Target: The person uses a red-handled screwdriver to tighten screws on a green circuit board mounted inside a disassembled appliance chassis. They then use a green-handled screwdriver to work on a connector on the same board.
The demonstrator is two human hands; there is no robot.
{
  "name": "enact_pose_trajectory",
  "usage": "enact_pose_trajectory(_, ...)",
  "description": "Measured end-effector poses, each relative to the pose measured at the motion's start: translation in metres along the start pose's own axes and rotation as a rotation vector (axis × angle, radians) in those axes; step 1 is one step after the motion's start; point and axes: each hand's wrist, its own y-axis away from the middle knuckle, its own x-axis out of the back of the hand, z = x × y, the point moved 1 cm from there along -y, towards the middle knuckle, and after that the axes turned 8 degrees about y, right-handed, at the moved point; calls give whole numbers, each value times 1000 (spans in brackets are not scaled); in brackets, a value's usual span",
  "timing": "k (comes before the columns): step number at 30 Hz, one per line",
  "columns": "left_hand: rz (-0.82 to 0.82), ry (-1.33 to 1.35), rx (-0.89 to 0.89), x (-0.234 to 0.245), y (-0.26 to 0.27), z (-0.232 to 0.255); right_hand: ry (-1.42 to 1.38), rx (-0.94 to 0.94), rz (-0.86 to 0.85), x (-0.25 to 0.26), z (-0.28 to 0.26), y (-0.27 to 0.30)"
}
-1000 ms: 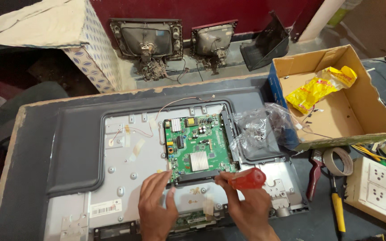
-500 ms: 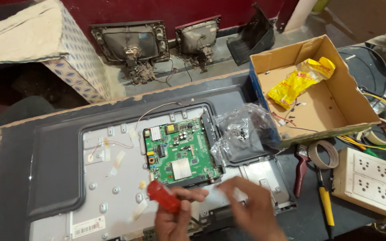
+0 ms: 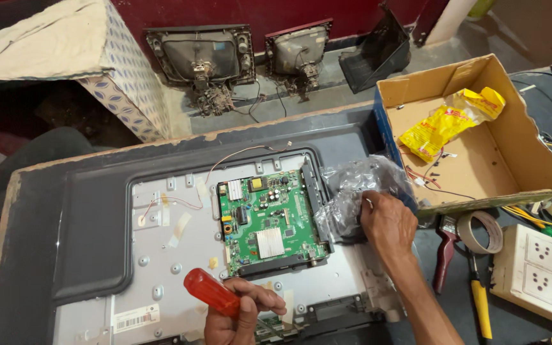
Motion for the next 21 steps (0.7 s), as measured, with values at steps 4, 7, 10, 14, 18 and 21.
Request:
enact_pose_trajectory(4, -36, -44, 31, 7, -4, 1, -6, 1, -14, 1, -1, -3)
enact_pose_trajectory(7, -44, -27, 11, 5, -6, -2, -46, 13, 0, 3, -1, -4)
enact_pose_trajectory(10, -85, -36, 37, 4, -7, -2, -120, 1, 81, 7, -2, -1)
enact_pose_trajectory(14, -15, -57, 102, -5, -4, -1, -548, -182, 102, 16, 0, 15)
enact_pose_trajectory(18, 194, -194, 209, -22, 5, 0, -1267, -463, -122, 26, 5, 31)
enact_pose_trajectory(21, 248, -277, 305, -39, 2, 1, -1489, -621, -300, 43, 2, 49)
